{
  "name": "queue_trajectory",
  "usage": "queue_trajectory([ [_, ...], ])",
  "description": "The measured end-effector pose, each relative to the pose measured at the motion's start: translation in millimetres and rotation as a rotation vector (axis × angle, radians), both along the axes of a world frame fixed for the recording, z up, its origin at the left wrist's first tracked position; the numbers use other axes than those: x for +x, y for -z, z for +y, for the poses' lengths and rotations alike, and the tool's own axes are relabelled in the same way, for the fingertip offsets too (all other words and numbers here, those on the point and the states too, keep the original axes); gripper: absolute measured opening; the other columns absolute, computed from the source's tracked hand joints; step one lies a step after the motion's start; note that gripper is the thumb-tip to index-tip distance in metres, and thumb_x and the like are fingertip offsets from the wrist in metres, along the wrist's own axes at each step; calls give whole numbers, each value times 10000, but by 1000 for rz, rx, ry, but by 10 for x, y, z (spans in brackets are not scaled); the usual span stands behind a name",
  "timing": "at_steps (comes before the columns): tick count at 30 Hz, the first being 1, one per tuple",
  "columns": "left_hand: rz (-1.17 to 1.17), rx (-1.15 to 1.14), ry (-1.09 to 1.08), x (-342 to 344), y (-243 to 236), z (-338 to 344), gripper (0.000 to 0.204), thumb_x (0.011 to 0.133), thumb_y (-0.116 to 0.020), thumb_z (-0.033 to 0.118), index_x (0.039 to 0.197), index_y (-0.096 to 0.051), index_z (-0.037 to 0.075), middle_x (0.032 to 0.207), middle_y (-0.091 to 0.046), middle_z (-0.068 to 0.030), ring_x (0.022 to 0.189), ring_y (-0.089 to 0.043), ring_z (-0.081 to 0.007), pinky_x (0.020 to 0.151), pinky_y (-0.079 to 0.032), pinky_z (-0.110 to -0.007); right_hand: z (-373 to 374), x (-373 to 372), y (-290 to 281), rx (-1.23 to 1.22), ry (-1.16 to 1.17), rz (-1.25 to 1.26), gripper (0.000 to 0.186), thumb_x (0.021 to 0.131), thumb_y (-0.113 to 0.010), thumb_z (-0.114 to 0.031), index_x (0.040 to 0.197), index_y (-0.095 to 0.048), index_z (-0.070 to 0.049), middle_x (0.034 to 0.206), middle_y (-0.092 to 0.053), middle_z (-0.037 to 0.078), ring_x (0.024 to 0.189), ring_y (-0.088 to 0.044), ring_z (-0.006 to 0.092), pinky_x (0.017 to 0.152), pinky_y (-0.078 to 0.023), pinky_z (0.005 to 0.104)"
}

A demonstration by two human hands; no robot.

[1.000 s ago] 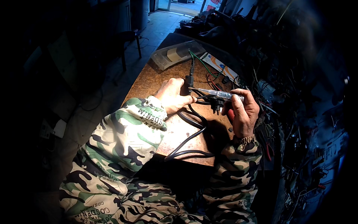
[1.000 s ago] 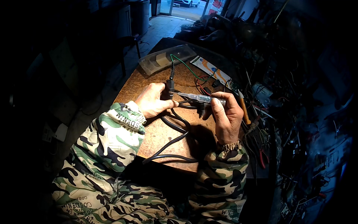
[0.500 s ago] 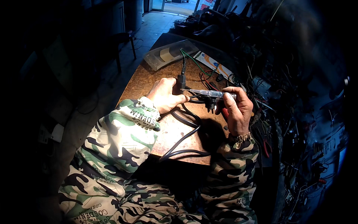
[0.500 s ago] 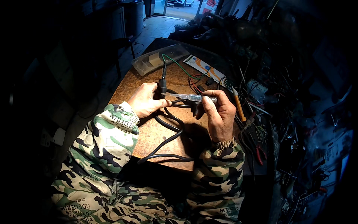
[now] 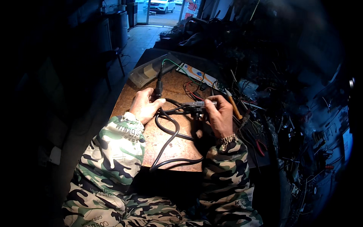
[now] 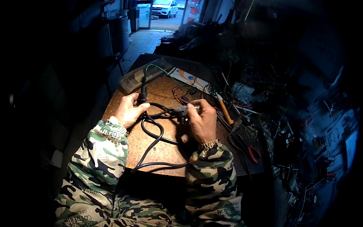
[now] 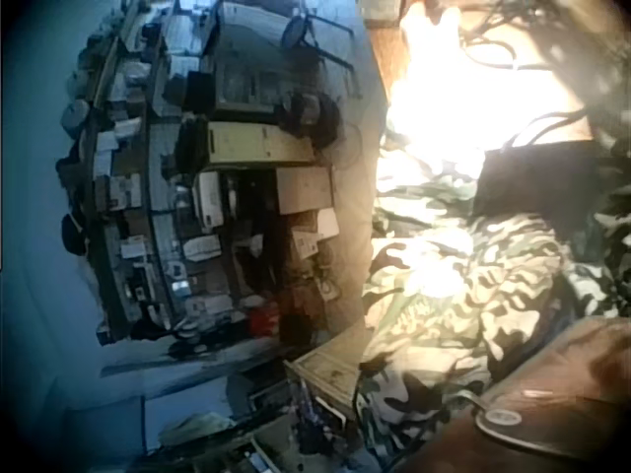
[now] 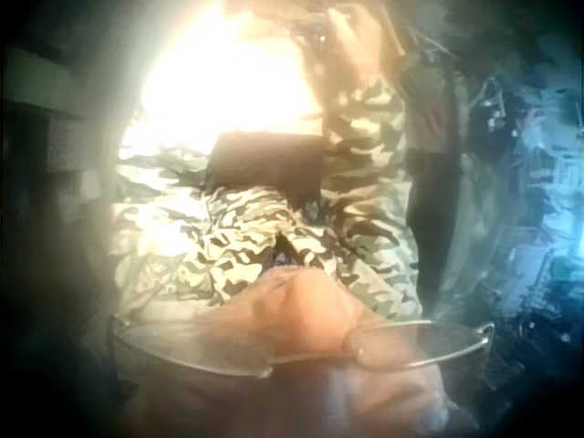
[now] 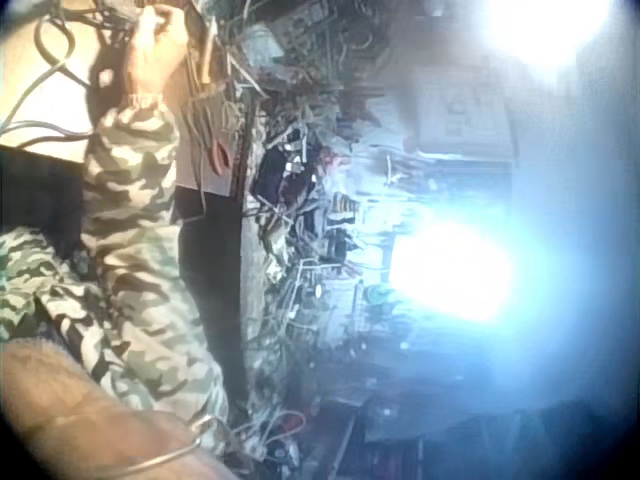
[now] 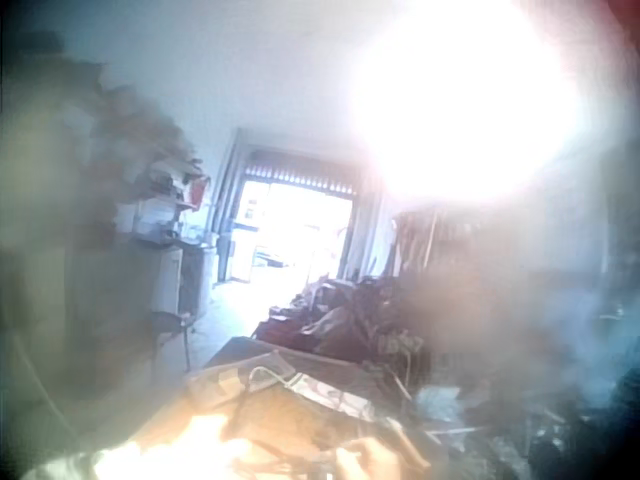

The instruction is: The person strips the outer insulation of a black electrical cord using a utility knife, then uses pliers to remove the plug head. They continue to strip and trim the cord ends with pliers and scissors, preparing the wires for further work.

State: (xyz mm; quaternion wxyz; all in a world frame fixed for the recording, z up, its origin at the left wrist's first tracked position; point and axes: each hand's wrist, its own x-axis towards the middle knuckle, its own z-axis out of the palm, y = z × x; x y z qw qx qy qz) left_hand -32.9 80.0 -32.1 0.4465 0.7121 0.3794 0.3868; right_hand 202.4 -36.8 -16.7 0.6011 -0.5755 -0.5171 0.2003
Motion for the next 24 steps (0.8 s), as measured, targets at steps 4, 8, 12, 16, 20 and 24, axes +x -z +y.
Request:
queue_trajectory([
  [4,-37,-16,-8,-35,-44,-64,262,914,-691,108,1091,-617,-71,885,-649,-60,772,-587,-100,684,-501,-267,-19,-119,-103,-89,126,-351,275,871,-723,-228,852,-686,44,760,-701,164,673,-680,211,615,-526,345],
  [8,-35,35,-24,-48,9,-54,268,904,-695,106,1081,-617,-80,869,-645,-60,753,-570,-96,661,-482,-267,133,99,-361,-10,195,-358,248,850,-718,-204,820,-698,42,714,-699,173,625,-687,264,608,-531,354],
  [12,31,94,-63,38,-61,-122,197,889,-696,99,974,-613,-58,767,-607,-31,669,-530,-85,584,-448,-277,485,835,-841,-39,466,-578,258,855,-675,-209,902,-720,41,831,-710,246,819,-716,390,736,-559,435],
  [16,115,117,-145,-43,-27,-135,183,882,-695,94,962,-616,-50,745,-617,-39,647,-545,-88,570,-454,-282,1214,1713,-855,-241,735,-761,284,834,-681,-255,931,-705,12,941,-690,298,921,-673,473,821,-548,524],
  [20,155,95,-147,9,-204,-262,164,870,-696,80,943,-615,-43,699,-598,-35,613,-527,-93,550,-445,-296,1390,2125,-781,-355,780,-806,330,842,-703,-299,939,-702,16,975,-696,291,940,-683,459,826,-555,527],
  [24,135,24,-112,68,-222,-313,172,897,-693,91,946,-595,-42,714,-560,-13,622,-484,-68,542,-427,-274,1465,2140,-663,-337,844,-751,354,844,-707,-314,953,-699,23,991,-696,289,919,-688,456,791,-563,530],
])
